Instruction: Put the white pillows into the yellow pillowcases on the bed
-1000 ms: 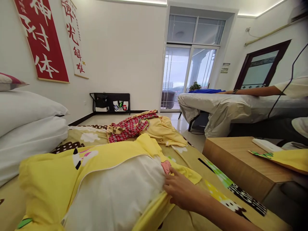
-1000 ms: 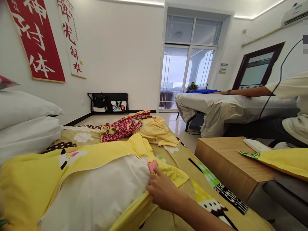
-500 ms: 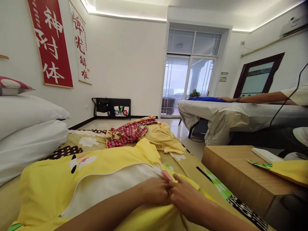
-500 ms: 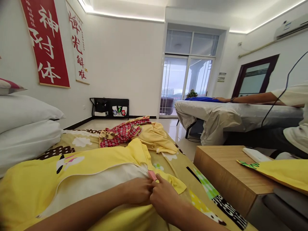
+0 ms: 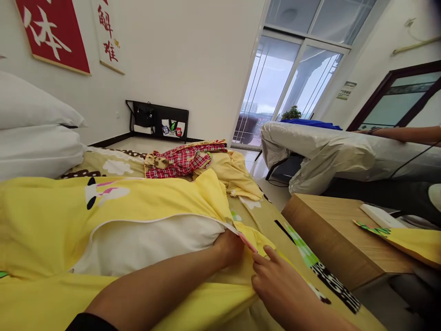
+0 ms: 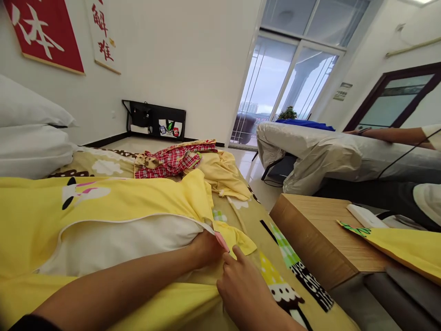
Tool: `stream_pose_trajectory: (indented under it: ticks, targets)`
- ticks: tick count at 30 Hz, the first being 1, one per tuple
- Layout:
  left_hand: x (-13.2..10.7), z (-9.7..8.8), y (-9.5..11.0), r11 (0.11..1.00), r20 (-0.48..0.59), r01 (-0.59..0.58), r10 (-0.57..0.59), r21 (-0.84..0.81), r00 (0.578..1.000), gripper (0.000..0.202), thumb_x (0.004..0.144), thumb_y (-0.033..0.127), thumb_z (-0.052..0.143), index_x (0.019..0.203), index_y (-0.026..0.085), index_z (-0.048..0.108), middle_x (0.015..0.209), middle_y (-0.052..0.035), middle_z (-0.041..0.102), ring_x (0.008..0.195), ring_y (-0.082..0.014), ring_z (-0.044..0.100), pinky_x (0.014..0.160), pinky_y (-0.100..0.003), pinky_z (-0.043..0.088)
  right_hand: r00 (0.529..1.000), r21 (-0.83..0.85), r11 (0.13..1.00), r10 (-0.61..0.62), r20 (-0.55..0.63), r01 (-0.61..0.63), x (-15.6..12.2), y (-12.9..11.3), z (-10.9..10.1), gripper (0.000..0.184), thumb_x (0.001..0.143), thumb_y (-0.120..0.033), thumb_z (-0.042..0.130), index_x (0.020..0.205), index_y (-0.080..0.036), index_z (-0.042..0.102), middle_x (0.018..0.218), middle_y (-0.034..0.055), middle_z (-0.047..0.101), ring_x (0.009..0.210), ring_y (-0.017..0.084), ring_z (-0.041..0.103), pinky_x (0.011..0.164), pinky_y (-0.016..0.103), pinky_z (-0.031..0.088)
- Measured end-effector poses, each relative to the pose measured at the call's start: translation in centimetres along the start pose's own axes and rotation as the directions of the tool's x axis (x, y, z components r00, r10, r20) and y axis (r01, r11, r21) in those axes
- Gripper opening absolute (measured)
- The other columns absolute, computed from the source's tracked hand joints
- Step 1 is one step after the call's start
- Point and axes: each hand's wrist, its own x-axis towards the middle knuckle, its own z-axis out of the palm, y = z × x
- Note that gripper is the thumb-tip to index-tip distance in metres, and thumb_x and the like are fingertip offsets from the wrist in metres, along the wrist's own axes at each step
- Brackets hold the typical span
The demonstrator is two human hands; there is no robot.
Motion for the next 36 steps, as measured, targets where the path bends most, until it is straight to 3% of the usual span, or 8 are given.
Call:
stream_pose_trajectory:
  ticks: [3,7,17,21,25,29,33,36]
  targets:
    - [-0.6,1.2,-0.8,0.994,-0.025,-0.104,0.104,-0.033,0.994,0.02,0.086,0.01,0.05,0.098,0.007,0.066,0.102,-0.0169,0.068,0.103,-0.0273,0.061,0.086,-0.04,0.047,0.996,-0.025,1.0,-0.002,0.085,0.004,0.1,-0.2,-0.4,0.017,0.077,-0.015,0.059,0.071,-0.022,0.072,0.067,0.0097,0.067,0.082,0.026,0.057,0.091,0.044,0.031]
    - [-1.5,1.7,-2.1,0.975,-0.076,-0.199,0.192,-0.099,0.978,0.03,0.089,0.014,0.048,0.117,0.009,0.058,0.128,-0.0134,0.058,0.126,-0.0226,0.047,0.106,-0.034,0.035,0.987,-0.07,0.998,0.003,0.163,0.009,0.4,-0.3,-1.6,0.018,0.076,-0.012,0.059,0.072,-0.021,0.073,0.067,0.0106,0.068,0.084,0.028,0.057,0.09,0.046,0.032]
    - [-0.4,1.4,-2.8,0.952,0.059,0.215,-0.208,-0.217,0.976,0.1,0.062,0.056,0.075,0.135,-0.001,0.038,0.137,-0.0257,0.046,0.124,-0.0348,0.047,0.101,-0.039,0.04,0.983,-0.088,0.996,0.049,0.178,-0.034,1.1,0.3,-2.9,0.019,0.076,-0.01,0.058,0.067,-0.021,0.071,0.065,0.0104,0.067,0.085,0.028,0.06,0.084,0.043,0.033]
    - [0.0,1.8,-2.1,0.951,0.074,0.25,-0.24,-0.182,0.968,0.068,0.082,0.046,0.061,0.126,-0.004,0.05,0.129,-0.0283,0.053,0.122,-0.0358,0.048,0.1,-0.044,0.04,0.977,-0.146,0.988,0.072,0.2,-0.043,1.3,-0.1,-3.7,0.015,0.076,-0.012,0.062,0.068,-0.02,0.072,0.068,0.0081,0.069,0.088,0.026,0.062,0.081,0.04,0.034]
    - [-0.3,1.9,-1.2,0.98,0.044,0.114,-0.108,-0.166,0.993,0.027,0.087,0.023,0.055,0.108,0.008,0.065,0.121,-0.0157,0.063,0.119,-0.0261,0.052,0.101,-0.036,0.039,0.982,-0.177,0.984,0.061,0.179,-0.029,1.3,-0.4,-3.7,0.013,0.074,-0.013,0.066,0.066,-0.021,0.072,0.066,0.0062,0.068,0.085,0.024,0.062,0.081,0.038,0.034]
    - [-0.4,1.8,-0.9,0.987,-0.011,0.034,-0.036,-0.159,0.999,0.03,0.093,0.017,0.043,0.119,0.013,0.058,0.127,-0.0103,0.06,0.121,-0.0206,0.049,0.1,-0.033,0.038,0.991,-0.187,0.982,0.044,0.126,-0.02,1.2,-0.3,-3.1,0.012,0.072,-0.014,0.069,0.064,-0.022,0.071,0.062,0.0048,0.067,0.08,0.023,0.062,0.079,0.039,0.033]
    - [0.1,2.2,-1.1,0.974,0.05,0.166,-0.16,-0.153,0.986,0.023,0.084,0.017,0.061,0.103,0.006,0.064,0.106,-0.0158,0.067,0.107,-0.027,0.058,0.09,-0.039,0.046,0.995,-0.194,0.981,0.034,0.095,-0.015,1.1,-0.2,-3.1,0.011,0.071,-0.014,0.07,0.063,-0.022,0.071,0.064,0.0046,0.067,0.079,0.023,0.062,0.077,0.038,0.033]
    - [0.9,2.4,-0.9,0.963,0.037,0.182,-0.178,-0.199,0.983,0.024,0.087,0.028,0.06,0.107,0.015,0.062,0.113,-0.0101,0.062,0.104,-0.0224,0.059,0.09,-0.041,0.048,0.993,-0.188,0.982,0.04,0.113,-0.018,1.2,0.0,-3.3,0.013,0.07,-0.012,0.069,0.061,-0.021,0.07,0.064,0.0043,0.067,0.08,0.022,0.062,0.077,0.038,0.032]
